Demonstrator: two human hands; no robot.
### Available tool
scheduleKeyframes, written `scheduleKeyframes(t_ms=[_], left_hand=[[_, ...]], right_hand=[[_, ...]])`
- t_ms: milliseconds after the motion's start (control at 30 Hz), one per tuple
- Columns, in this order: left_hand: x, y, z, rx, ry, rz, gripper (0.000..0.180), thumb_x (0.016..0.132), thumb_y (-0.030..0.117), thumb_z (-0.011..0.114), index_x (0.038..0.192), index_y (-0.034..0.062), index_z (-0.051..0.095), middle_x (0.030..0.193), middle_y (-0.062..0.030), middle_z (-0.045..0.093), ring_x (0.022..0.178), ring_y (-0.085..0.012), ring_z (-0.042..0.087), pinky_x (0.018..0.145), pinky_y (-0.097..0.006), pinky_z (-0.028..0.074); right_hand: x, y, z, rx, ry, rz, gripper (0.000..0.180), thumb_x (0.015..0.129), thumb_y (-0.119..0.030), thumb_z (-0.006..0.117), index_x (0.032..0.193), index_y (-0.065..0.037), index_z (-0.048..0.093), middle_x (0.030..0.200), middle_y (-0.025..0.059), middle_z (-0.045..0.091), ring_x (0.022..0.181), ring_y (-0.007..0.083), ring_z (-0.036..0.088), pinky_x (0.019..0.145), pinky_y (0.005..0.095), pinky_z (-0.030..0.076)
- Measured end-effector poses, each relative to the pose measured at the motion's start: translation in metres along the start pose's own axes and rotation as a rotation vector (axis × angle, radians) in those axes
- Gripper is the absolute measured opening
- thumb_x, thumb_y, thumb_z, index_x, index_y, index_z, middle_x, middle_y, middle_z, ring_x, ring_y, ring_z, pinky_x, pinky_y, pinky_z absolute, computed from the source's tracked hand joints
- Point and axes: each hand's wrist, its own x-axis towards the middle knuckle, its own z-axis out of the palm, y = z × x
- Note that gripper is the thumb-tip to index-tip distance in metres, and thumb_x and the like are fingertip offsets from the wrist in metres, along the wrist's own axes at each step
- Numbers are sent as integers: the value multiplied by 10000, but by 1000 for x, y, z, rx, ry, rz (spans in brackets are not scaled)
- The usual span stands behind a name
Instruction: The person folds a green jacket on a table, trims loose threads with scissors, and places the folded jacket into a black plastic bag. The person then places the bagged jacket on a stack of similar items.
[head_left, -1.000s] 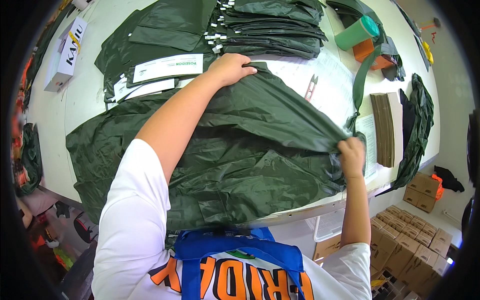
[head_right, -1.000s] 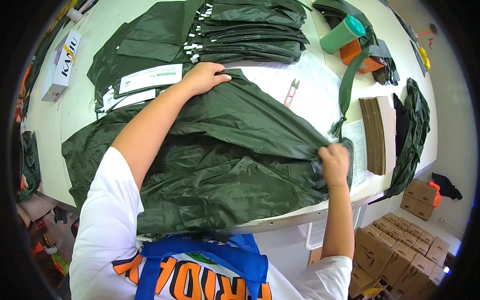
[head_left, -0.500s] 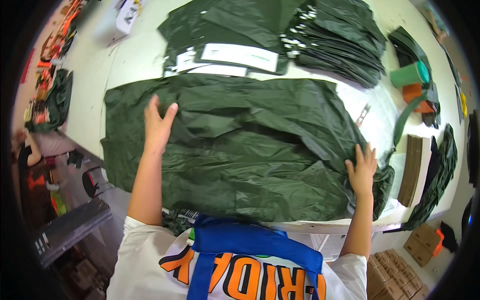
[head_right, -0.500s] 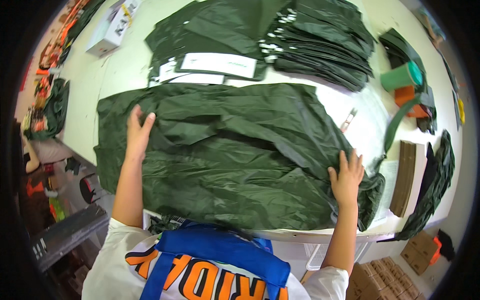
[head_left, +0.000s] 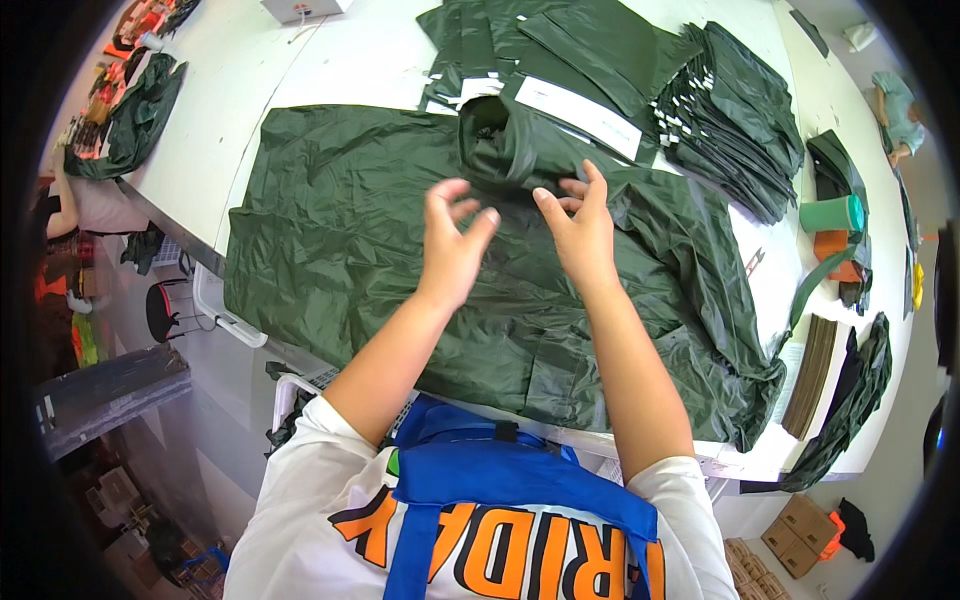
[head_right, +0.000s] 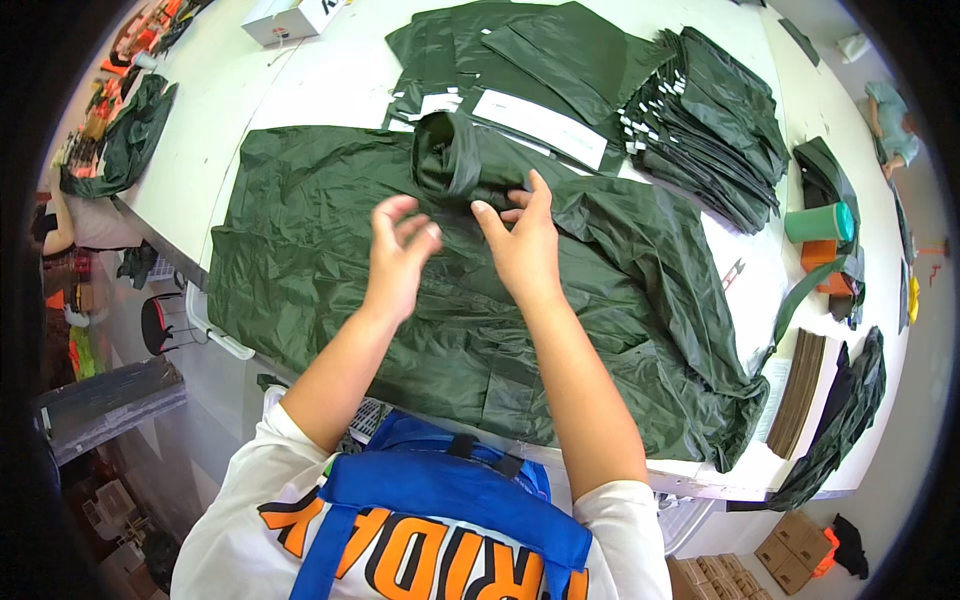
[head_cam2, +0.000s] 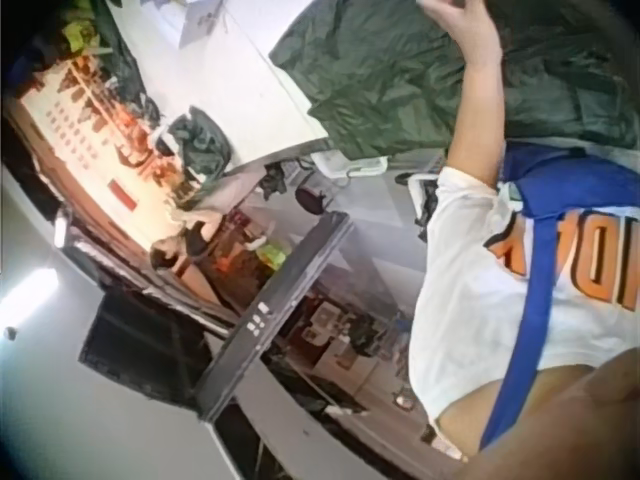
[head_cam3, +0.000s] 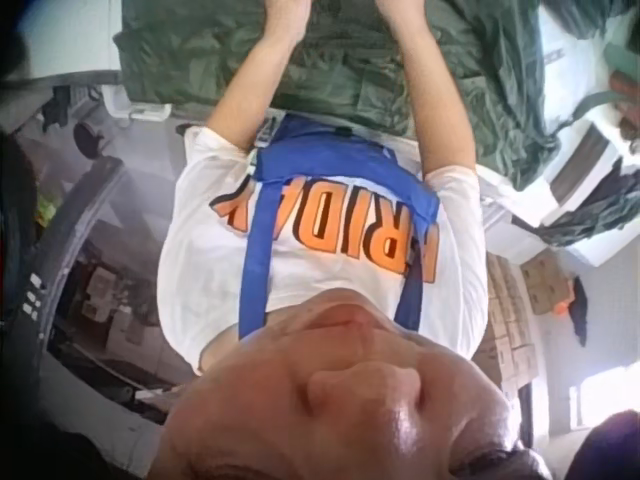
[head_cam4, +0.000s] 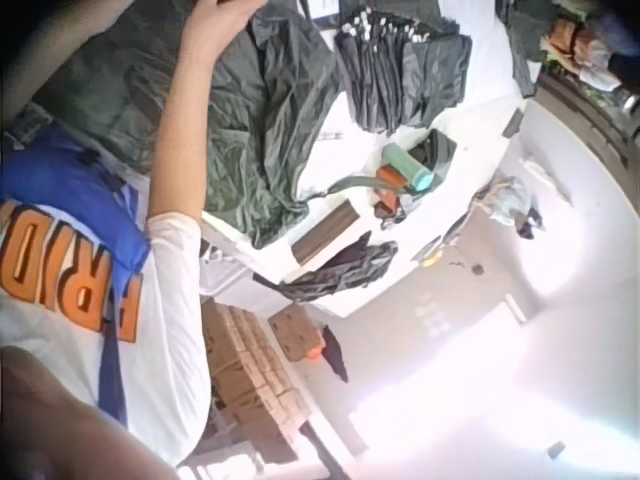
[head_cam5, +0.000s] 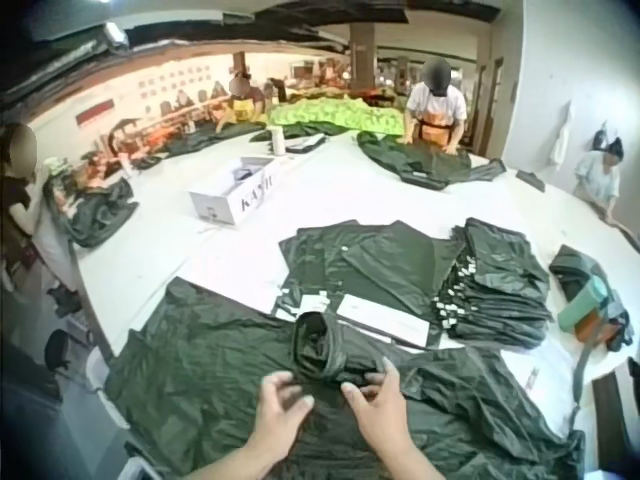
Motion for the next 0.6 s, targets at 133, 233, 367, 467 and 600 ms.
scheduleKeyframes(t_ms=[133,233,367,467,600], left_hand=[[44,-20,-16,675,-19,412,683,678,96,724,1262,11,379,1296,-197,381,1241,-365,366,1045,-452,302],[47,-30,-6,622,-46,372,606,663,-7,671,1218,41,432,1283,-191,397,1210,-364,396,975,-399,362],[32,13,7,535,-55,515,541,670,-132,586,1168,64,506,1267,-142,430,1072,-283,515,792,-313,480],[1,49,13,439,-160,689,593,671,-139,591,1217,69,492,1265,-150,428,1127,-296,486,815,-299,488],[-2,77,7,320,-111,593,580,757,6,673,1285,101,452,1285,-109,375,1037,-202,489,820,-280,482]], right_hand=[[-7,7,8,-23,-78,36,600,832,-208,686,1310,31,413,981,136,630,758,174,607,716,305,502],[-13,-1,12,-44,-74,62,568,839,-199,684,1295,22,428,974,118,601,739,149,588,705,282,494],[-6,-10,14,-188,105,-174,592,785,-263,741,1237,22,484,1086,147,540,885,221,589,775,324,494],[-1,-35,12,-216,253,-351,619,712,-328,792,1170,10,548,1157,198,547,980,321,586,844,380,481],[1,-43,-28,183,227,-122,196,894,-137,624,1007,23,629,798,7,625,722,46,506,659,211,427]])
